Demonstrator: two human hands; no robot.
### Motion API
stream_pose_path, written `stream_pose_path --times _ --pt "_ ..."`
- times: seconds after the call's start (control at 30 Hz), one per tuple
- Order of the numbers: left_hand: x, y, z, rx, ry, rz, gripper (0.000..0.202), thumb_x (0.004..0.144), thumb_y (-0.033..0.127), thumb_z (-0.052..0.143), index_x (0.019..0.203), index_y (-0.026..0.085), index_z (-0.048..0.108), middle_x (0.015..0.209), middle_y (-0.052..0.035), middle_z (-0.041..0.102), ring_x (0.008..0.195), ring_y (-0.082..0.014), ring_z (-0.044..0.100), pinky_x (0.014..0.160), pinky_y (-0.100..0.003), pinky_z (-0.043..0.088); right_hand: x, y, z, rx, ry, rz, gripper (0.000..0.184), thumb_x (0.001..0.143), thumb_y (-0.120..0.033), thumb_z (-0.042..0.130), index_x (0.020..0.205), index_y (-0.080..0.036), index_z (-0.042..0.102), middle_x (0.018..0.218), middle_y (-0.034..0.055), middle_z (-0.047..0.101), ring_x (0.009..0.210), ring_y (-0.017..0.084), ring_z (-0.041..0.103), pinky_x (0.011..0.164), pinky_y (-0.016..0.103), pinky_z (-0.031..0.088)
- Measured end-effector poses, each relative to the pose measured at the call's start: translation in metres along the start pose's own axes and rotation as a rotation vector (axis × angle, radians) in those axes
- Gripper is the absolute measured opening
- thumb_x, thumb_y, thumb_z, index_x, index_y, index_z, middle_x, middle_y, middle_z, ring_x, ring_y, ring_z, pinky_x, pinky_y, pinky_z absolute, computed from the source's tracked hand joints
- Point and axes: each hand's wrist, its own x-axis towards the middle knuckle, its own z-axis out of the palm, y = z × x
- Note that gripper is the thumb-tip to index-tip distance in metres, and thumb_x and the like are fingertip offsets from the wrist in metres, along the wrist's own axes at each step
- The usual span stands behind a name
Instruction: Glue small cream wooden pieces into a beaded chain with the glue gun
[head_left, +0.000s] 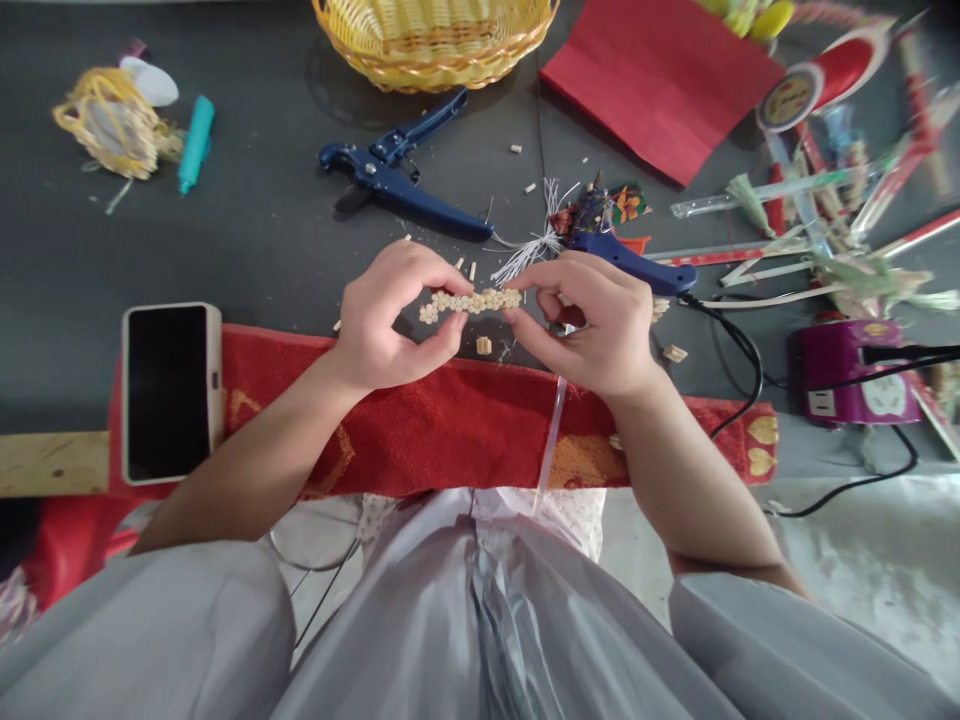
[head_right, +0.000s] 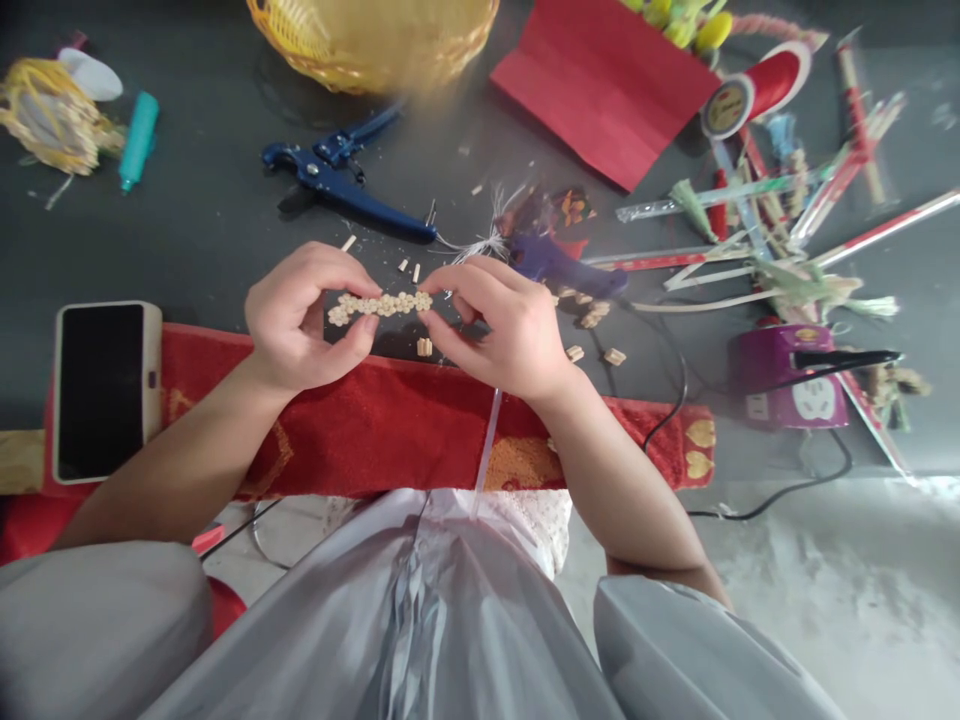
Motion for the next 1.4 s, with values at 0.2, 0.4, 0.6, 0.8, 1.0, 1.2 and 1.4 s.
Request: stream_pose_path --times 0.2,0.4,0.6,0.8,1.0,1.2,1.4 --pt "0.004 -0.010 0.009 -0.110 0.180 0.178 0.009 0.096 0.033 0.051 0.098 0.026 0.056 0.088 -0.0008 0.066 0.082 -0.0157 0.063 0.080 -0.039 0.057 0.001 0.006 0.006 0.078 0.138 -0.165 0.011 0.089 -0.027 0.059 0.096 -0.021 0.066 0.062 -0.0038 0.047 0.057 0.011 0.046 0.058 0.026 0.043" --pt "0.006 -0.012 0.011 -0.140 0.242 0.224 0.006 0.093 0.029 0.056 0.099 0.028 0.057 0.086 -0.0002 0.068 0.078 -0.0167 0.064 0.075 -0.039 0.057 0.002 0.007 0.010 0.111 0.181 -0.228 0.009 0.087 -0.022 0.061 0.095 -0.021 0.065 0.061 -0.0049 0.045 0.055 0.009 0.046 0.054 0.024 0.042" --pt "0.005 -0.011 0.011 -0.099 0.193 0.158 0.007 0.094 0.032 0.053 0.095 0.027 0.057 0.085 -0.0013 0.067 0.080 -0.0175 0.065 0.078 -0.041 0.057 0.002 0.008 0.009 0.103 0.178 -0.247 0.010 0.087 -0.020 0.062 0.096 -0.021 0.064 0.062 -0.0050 0.044 0.055 0.009 0.047 0.053 0.023 0.043" --pt "0.005 -0.009 0.010 -0.113 0.177 0.140 0.005 0.094 0.031 0.053 0.094 0.028 0.056 0.086 -0.0020 0.068 0.081 -0.0183 0.065 0.079 -0.043 0.057 0.002 0.008 0.009 0.095 0.168 -0.235 0.010 0.087 -0.021 0.062 0.097 -0.021 0.063 0.062 -0.0047 0.046 0.055 0.009 0.047 0.053 0.024 0.044" --pt "0.006 -0.007 0.009 -0.110 0.209 0.175 0.002 0.092 0.027 0.054 0.094 0.028 0.055 0.085 -0.0014 0.068 0.080 -0.0177 0.065 0.078 -0.042 0.057 0.002 0.007 0.010 0.119 0.171 -0.241 0.010 0.087 -0.020 0.063 0.096 -0.020 0.064 0.063 -0.0047 0.046 0.056 0.009 0.047 0.054 0.023 0.043" --pt "0.007 -0.007 0.009 -0.090 0.210 0.184 0.004 0.092 0.026 0.054 0.095 0.028 0.055 0.085 -0.0015 0.068 0.080 -0.0178 0.065 0.075 -0.041 0.057 0.002 0.008 0.010 0.111 0.173 -0.236 0.010 0.087 -0.022 0.063 0.096 -0.020 0.064 0.062 -0.0051 0.046 0.056 0.008 0.047 0.054 0.023 0.042" --pt "0.007 -0.009 0.010 -0.115 0.238 0.234 0.009 0.091 0.023 0.057 0.098 0.028 0.056 0.085 -0.0009 0.067 0.079 -0.0171 0.064 0.074 -0.039 0.056 0.003 0.008 0.010 0.107 0.181 -0.238 0.009 0.086 -0.023 0.062 0.095 -0.020 0.064 0.062 -0.0055 0.046 0.055 0.008 0.047 0.053 0.023 0.041"
